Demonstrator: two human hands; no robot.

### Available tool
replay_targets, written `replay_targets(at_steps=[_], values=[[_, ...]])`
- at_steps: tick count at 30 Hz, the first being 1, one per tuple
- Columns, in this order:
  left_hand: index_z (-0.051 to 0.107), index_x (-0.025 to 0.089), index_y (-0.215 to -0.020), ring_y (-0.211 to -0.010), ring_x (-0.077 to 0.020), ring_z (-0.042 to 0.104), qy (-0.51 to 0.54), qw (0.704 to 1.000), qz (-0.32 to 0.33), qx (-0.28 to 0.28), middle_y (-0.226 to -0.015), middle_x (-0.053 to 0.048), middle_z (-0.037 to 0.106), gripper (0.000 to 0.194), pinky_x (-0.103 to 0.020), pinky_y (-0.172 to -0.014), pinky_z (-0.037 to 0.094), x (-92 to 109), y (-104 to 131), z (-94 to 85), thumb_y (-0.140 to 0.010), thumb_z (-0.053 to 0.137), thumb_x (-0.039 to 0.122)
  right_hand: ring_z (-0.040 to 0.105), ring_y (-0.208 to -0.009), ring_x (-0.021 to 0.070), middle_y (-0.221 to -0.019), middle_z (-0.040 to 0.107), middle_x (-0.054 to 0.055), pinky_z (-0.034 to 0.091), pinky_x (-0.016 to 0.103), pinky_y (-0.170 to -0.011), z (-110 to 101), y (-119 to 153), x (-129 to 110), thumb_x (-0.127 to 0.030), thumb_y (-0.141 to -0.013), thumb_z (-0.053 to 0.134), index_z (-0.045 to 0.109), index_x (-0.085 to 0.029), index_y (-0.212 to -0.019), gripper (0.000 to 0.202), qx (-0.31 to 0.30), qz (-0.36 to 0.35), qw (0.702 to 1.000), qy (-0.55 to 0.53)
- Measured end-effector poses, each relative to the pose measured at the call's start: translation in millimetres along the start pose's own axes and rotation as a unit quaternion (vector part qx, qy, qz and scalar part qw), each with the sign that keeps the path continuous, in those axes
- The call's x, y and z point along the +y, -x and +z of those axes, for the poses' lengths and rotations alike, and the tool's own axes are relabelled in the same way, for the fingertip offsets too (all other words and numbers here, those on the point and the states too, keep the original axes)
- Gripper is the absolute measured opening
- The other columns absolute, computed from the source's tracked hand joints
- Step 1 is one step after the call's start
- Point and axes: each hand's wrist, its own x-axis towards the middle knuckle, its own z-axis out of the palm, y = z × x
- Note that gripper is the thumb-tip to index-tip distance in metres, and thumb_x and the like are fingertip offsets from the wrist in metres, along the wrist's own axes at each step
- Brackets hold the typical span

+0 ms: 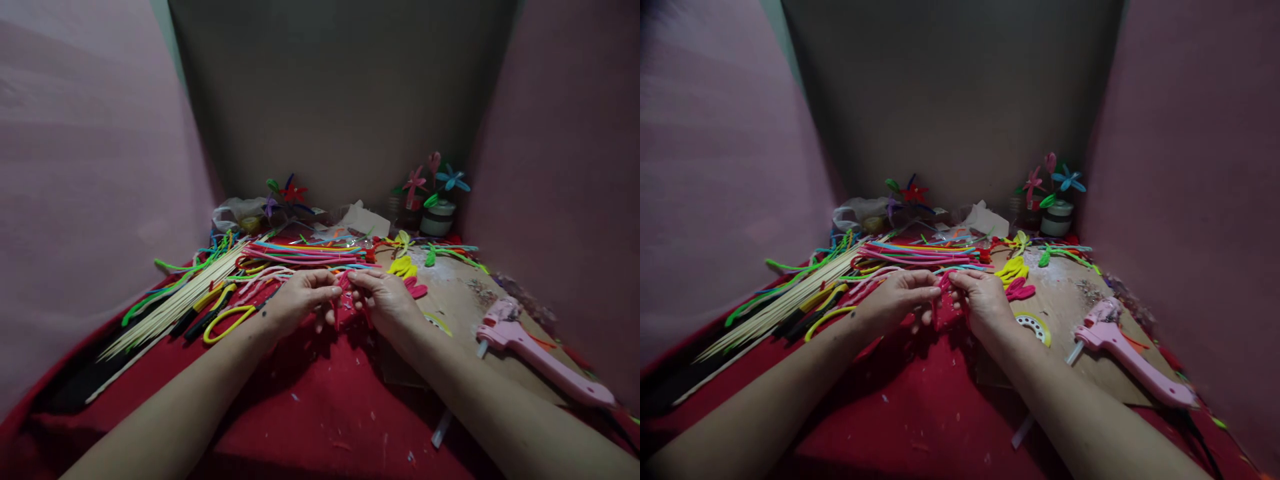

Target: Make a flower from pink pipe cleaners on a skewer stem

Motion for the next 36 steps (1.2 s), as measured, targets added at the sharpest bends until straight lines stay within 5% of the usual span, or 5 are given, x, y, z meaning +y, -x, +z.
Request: replay_targets(at_steps=[10,17,24,32,36], values=[[0.053,0.012,-0.072,-0.040,-0.0078,0.052,-0.005,0.990,0.085,0.115,-0.051,0.002,0.057,0.015,-0.019,-0.040,0.044,4,-2,-5.8,-0.073,0.061,0.025,0.039,-0.040,0.0058,-0.046,0.053,-0.003,0.029,0.023,-0.043,4,10,-9,-0.027,-0.061,0.069,0.065,-0.014,-0.060,0.014,-0.047,-0.048,0.980,0.189],[0.053,0.012,-0.071,-0.040,-0.0083,0.053,-0.078,0.981,0.094,0.147,-0.052,0.004,0.055,0.012,-0.020,-0.040,0.045,8,0,0.6,-0.070,0.061,0.021,0.052,-0.043,0.0086,-0.058,0.061,-0.001,0.038,0.020,-0.042,5,10,-5,-0.032,-0.067,0.066,0.053,-0.016,-0.070,0.021,-0.037,-0.087,0.993,0.067],[0.053,0.012,-0.075,-0.040,-0.0092,0.054,-0.082,0.985,0.091,0.123,-0.050,0.004,0.054,0.007,-0.022,-0.041,0.047,6,0,3.1,-0.072,0.056,0.018,0.056,-0.046,0.0092,-0.060,0.062,-0.002,0.044,0.022,-0.046,6,10,-4,-0.031,-0.071,0.064,0.053,-0.017,-0.075,0.017,0.012,-0.175,0.982,0.075],[0.049,0.013,-0.073,-0.037,-0.0093,0.052,-0.077,0.983,0.089,0.143,-0.047,0.005,0.053,0.005,-0.022,-0.038,0.046,7,2,6.1,-0.070,0.054,0.014,0.054,-0.054,0.0110,-0.062,0.059,-0.001,0.043,0.024,-0.053,6,18,-2,-0.030,-0.079,0.055,0.056,-0.019,-0.077,0.011,0.051,-0.291,0.915,0.275],[0.049,0.014,-0.071,-0.037,-0.0097,0.052,-0.081,0.981,0.087,0.156,-0.045,0.005,0.053,0.005,-0.022,-0.037,0.046,7,2,5.9,-0.070,0.053,0.012,0.053,-0.054,0.0111,-0.062,0.058,-0.001,0.041,0.024,-0.052,6,20,1,-0.030,-0.079,0.055,0.056,-0.020,-0.076,0.010,0.044,-0.303,0.906,0.293]])
